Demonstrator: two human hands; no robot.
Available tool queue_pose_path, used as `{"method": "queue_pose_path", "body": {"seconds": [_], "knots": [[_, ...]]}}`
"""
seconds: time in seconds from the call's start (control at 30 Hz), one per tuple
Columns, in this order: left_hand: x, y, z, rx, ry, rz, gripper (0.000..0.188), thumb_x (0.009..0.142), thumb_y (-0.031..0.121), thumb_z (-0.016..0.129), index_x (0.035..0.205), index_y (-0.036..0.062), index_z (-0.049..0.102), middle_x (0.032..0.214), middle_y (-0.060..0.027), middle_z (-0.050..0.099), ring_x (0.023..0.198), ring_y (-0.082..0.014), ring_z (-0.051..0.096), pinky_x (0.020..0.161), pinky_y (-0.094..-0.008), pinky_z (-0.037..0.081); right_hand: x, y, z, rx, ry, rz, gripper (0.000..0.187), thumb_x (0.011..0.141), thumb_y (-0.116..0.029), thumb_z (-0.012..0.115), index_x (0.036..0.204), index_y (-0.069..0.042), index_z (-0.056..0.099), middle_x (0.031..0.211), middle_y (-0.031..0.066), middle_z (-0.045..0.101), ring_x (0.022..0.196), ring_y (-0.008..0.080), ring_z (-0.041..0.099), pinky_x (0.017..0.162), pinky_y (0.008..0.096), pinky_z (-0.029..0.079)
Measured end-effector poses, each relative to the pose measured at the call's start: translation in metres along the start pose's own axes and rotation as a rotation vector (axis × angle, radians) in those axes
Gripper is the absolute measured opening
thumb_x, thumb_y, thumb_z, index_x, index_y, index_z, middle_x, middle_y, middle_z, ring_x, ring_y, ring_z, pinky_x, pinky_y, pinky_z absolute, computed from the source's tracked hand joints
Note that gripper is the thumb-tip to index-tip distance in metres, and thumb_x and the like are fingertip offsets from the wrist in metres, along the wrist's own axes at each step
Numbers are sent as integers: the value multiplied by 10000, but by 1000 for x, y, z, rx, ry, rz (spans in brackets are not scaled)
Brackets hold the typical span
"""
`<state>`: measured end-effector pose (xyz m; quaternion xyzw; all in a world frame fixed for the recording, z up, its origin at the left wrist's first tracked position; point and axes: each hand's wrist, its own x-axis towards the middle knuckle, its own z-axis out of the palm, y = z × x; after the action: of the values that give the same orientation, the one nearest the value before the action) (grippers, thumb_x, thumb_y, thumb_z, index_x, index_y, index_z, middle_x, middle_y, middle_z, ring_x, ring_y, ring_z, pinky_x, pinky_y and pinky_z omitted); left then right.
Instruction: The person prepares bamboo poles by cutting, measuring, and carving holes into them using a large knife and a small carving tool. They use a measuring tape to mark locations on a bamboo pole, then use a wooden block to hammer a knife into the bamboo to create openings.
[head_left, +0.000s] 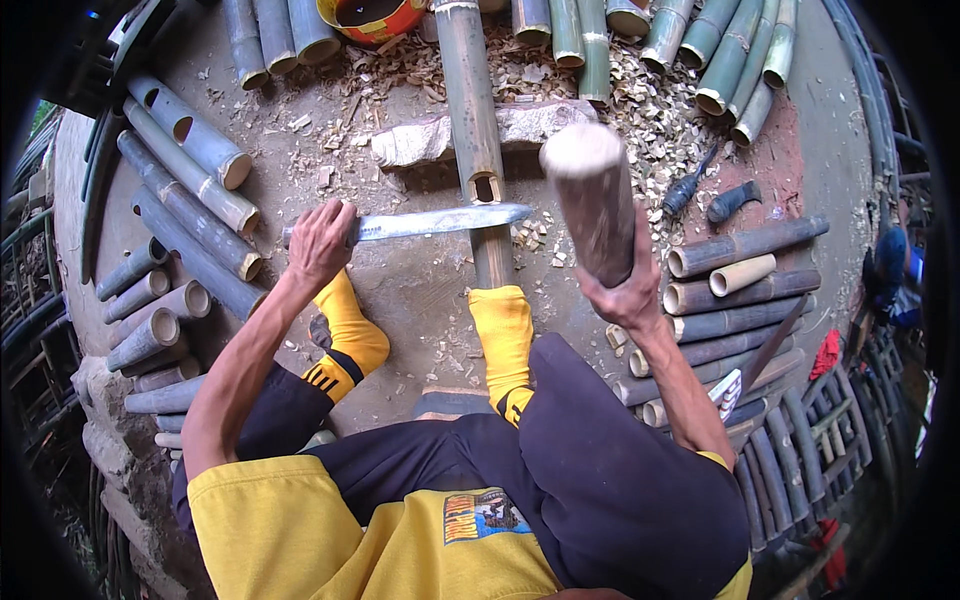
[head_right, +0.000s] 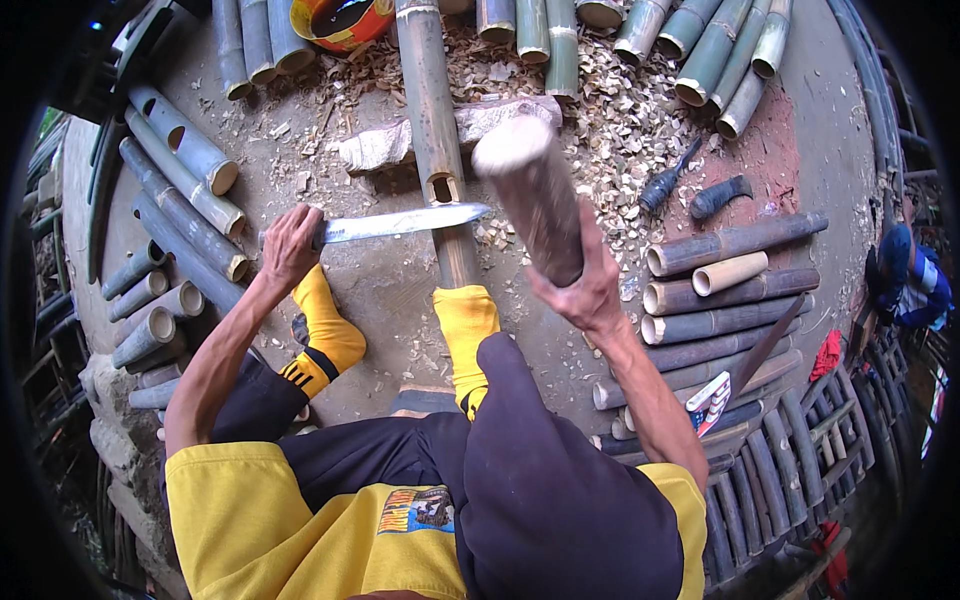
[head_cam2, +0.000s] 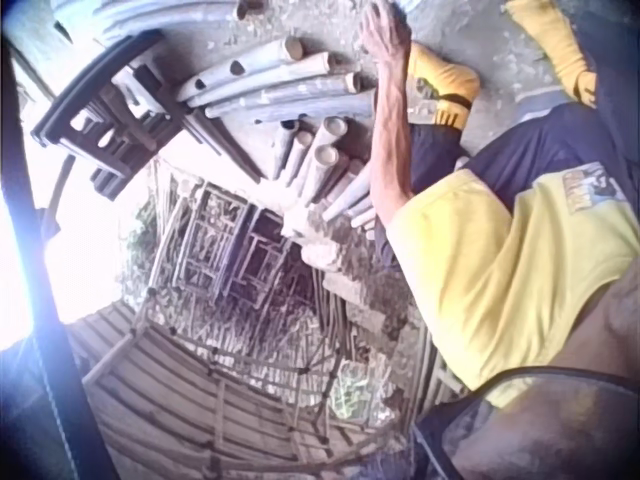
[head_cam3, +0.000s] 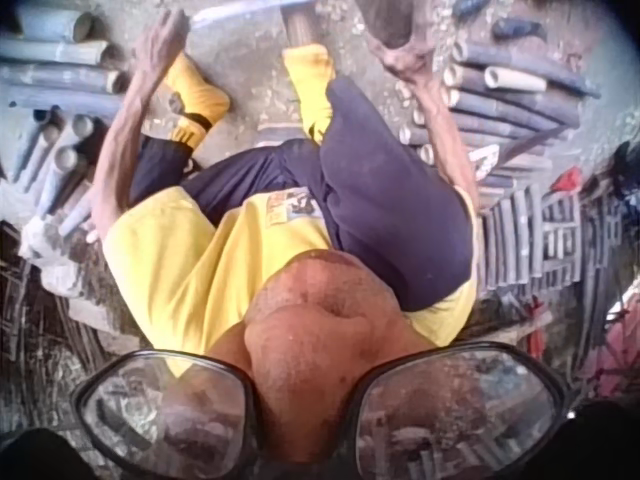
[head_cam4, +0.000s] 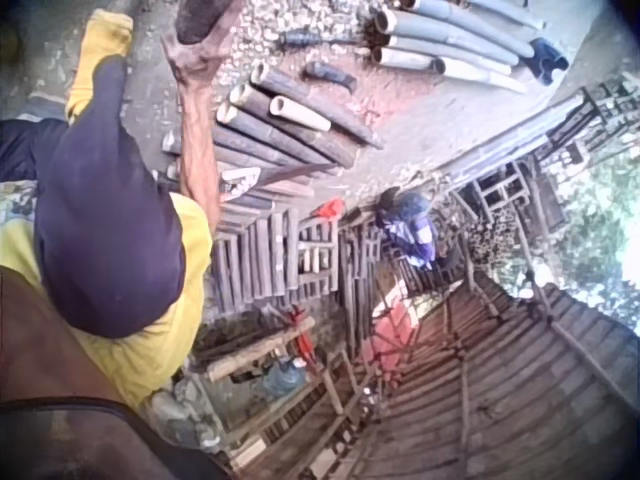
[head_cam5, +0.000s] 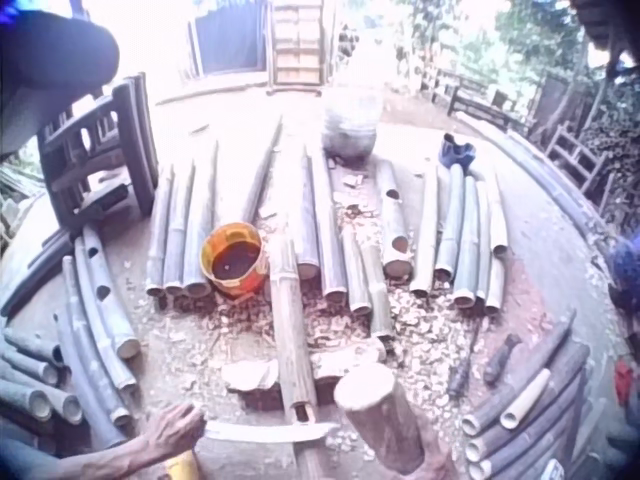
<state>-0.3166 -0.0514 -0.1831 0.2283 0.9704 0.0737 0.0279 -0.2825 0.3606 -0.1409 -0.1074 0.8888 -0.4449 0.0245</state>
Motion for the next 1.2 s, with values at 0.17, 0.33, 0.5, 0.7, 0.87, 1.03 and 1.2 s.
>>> {"method": "queue_pose_path", "body": {"seconds": [0.17, 0.33, 0.5, 0.7, 0.87, 1.03, 1.2], "knots": [[3, -8, -1, 30, -98, 11, 147, 776, 100, 572, 897, 93, 489, 806, -64, 524, 780, -236, 577, 651, -380, 434, -12, 1, 11, 26, 2, -567, 924, 598, -231, 816, 1376, -175, 319, 1038, 239, 547, 832, 373, 610, 677, 431, 546], [12, -16, 4, -5, -189, -17, 143, 770, 91, 563, 893, 77, 493, 788, -91, 544, 735, -275, 589, 618, -412, 449, 0, 31, 40, -197, -197, -609, 805, 630, -213, 763, 1345, -204, 395, 1032, 198, 563, 820, 337, 621, 690, 424, 540], [34, -30, 5, -722, -577, -286, 113, 639, 69, 622, 719, 21, 558, 628, -77, 580, 543, -187, 562, 501, -317, 476, 6, -5, 59, 227, -189, 148, 973, 708, -199, 746, 1459, -145, 131, 1287, 258, 459, 1112, 351, 544, 912, 410, 486], [86, 86, 10, -1638, 67, -679, 142, 708, 130, 643, 767, 10, 596, 594, -45, 576, 525, -127, 560, 532, -255, 458, -54, -5, 39, -219, 6, 385, 972, 706, -288, 738, 1455, -96, 150, 1308, 243, 426, 1204, 365, 435, 1007, 464, 362], [109, 218, -33, -1599, -290, -419, 463, 697, 268, 757, 1044, 13, 587, 904, -85, 613, 810, -171, 603, 727, -284, 475, -37, -42, 25, -24, 66, 156, 781, 704, -377, 738, 1317, -34, 394, 1107, 218, 557, 1027, 332, 558, 876, 436, 446], [104, 227, -26, -1182, -7, -236, 602, 742, 207, 721, 1269, 61, 470, 1224, -113, 473, 1088, -225, 489, 878, -358, 434, -23, 7, 10, 34, 518, 635, 405, 799, -237, 582, 1084, 12, 436, 813, 179, 590, 699, 273, 612, 641, 421, 504], [82, 156, 2, -1118, 149, -550, 360, 771, 92, 656, 1113, 27, 566, 995, -79, 604, 903, -182, 576, 806, -315, 468, -14, 69, -28, -298, 364, 734, 421, 768, -192, 658, 1037, 0, 398, 814, 250, 593, 726, 402, 610, 631, 476, 483]]}}
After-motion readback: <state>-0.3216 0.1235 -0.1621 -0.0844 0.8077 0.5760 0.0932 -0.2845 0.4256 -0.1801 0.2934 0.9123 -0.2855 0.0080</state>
